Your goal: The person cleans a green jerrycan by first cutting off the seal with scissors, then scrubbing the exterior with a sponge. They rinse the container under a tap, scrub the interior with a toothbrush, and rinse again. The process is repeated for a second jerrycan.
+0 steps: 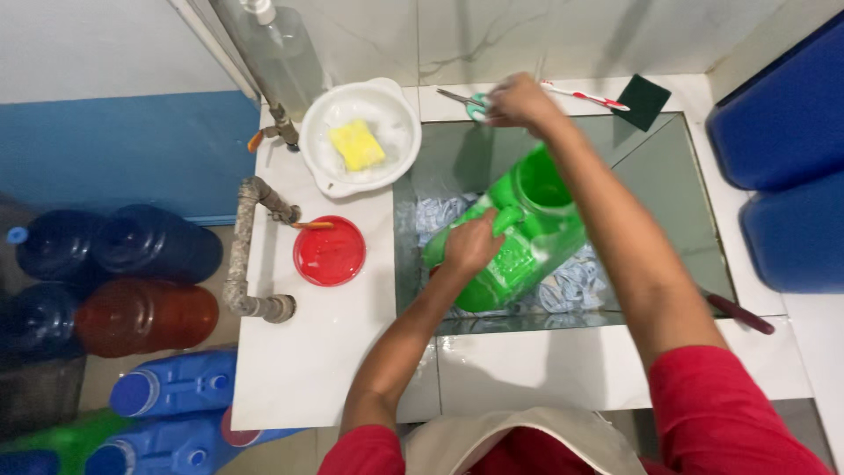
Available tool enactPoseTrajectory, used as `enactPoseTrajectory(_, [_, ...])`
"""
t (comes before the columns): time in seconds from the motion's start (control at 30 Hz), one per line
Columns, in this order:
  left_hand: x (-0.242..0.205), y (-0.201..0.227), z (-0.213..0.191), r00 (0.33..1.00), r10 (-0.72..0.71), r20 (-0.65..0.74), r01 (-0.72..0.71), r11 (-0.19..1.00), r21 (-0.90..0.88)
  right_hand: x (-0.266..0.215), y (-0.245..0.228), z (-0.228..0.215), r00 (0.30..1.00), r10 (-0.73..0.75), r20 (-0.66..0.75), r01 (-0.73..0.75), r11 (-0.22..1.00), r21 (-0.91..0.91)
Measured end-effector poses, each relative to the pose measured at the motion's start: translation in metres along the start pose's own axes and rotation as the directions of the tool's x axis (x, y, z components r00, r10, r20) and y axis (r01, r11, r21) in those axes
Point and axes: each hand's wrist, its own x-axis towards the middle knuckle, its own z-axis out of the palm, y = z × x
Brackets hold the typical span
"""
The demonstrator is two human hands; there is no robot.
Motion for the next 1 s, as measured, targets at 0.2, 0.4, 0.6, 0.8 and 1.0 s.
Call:
enactPoseTrajectory(0.2, [0.015,0.011,0.001,0.973,-0.214,-0.09,0.197,0.966,-0.167,-0.048,-0.032,-0.054,0.988,0.15,-0.044,-0.15,0.989,0.002])
enactPoseTrajectory(0.4, [0.021,-0.006,0.012,0.921,-0.368,-0.127,0.296,0.873,-0.387,-0.069,-0.074,-0.04,0.994,0.101,-0.029,-0.103,0.881,-0.462])
enactPoseTrajectory(0.6, [0.004,-0.011,-0.009,0.924,-0.337,-0.182,0.249,0.89,-0.383,-0.073,-0.085,-0.046,0.97,0.241,-0.036,-0.244,0.961,-0.13])
enactPoseTrajectory(0.8, [0.048,-0.004,-0.049,0.998,-0.047,-0.046,0.046,0.999,-0.008,-0.035,-0.051,-0.048,0.979,0.201,0.027,-0.201,0.979,0.016])
enactPoseTrajectory(1.0, [0.076,0.045,-0.009,0.934,0.32,-0.158,-0.223,0.868,0.443,0.01,0.015,-0.034,0.984,0.164,0.075,-0.18,0.857,0.483])
